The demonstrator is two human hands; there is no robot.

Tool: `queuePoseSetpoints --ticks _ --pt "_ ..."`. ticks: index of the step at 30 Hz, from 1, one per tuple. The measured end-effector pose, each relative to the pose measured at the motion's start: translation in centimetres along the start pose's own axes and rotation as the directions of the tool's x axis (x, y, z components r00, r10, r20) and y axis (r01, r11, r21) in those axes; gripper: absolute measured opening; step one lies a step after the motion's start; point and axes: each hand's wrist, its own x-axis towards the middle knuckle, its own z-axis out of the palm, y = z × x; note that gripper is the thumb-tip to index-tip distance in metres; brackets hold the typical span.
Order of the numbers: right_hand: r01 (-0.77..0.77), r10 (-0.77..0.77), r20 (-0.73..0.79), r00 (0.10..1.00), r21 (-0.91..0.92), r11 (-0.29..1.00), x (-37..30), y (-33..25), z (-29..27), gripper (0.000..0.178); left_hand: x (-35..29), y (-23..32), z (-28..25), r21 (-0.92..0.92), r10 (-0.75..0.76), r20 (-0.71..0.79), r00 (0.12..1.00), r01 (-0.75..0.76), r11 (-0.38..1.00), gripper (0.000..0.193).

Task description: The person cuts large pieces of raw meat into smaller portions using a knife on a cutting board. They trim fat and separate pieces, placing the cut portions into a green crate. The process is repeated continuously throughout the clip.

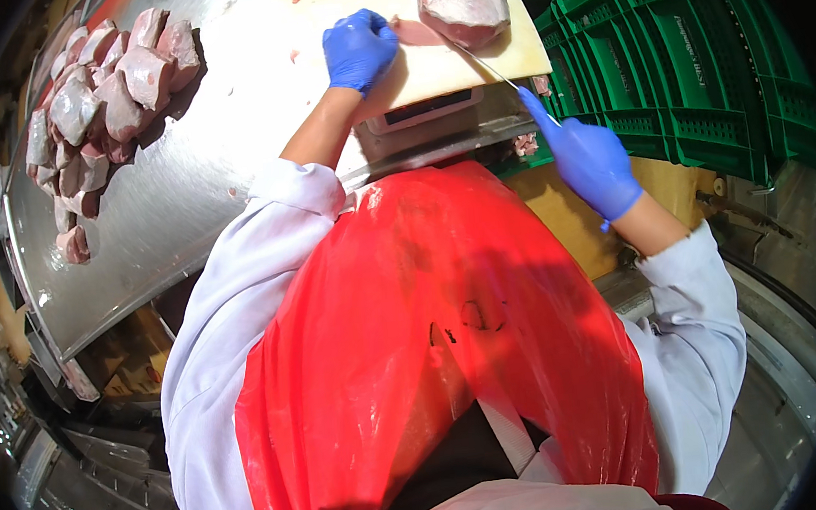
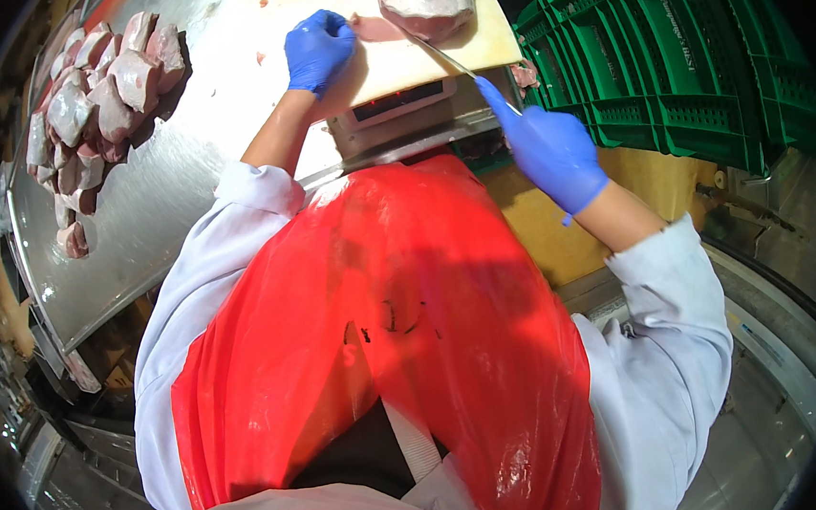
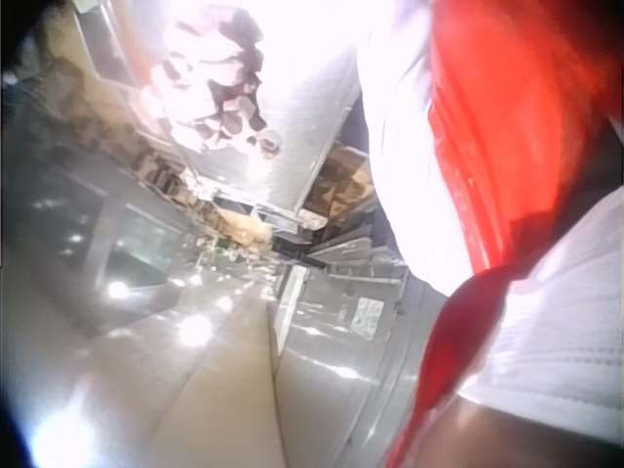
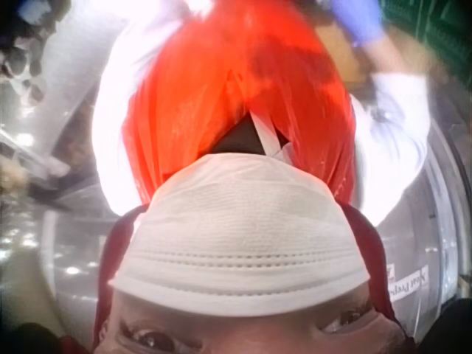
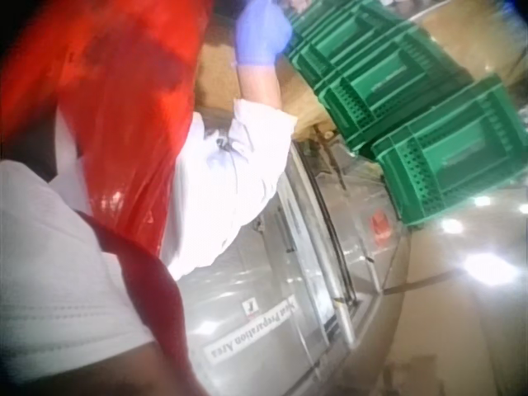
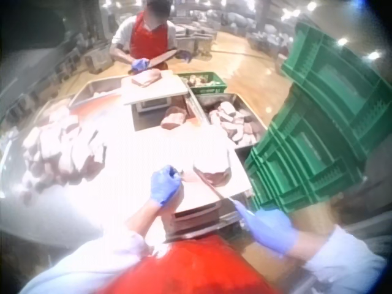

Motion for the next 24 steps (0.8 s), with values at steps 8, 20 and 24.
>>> queuePoseSetpoints --ticks 8,20,24 --pt "0.012 0.073 -0.234 0.970 0.342 0.940 -7.1 7.5 9.2 0.083 3.6 3.4 -5.6 -0.449 -0.049 -0.036 0.998 0.027 0.893 0.018" --pt "-0.039 0.449 -0.104 0.887 0.954 0.298 -6.8 4.1 19.0 0.076 9.1 19.9 2.9 -0.540 0.388 0.249 0.887 -0.205 0.816 0.039" --pt "-0.012 0.499 -0.039 0.866 0.995 0.099 -7.3 4.8 21.5 0.078 5.9 16.3 1.3 0.310 0.047 0.236 0.971 -0.121 0.943 0.074"
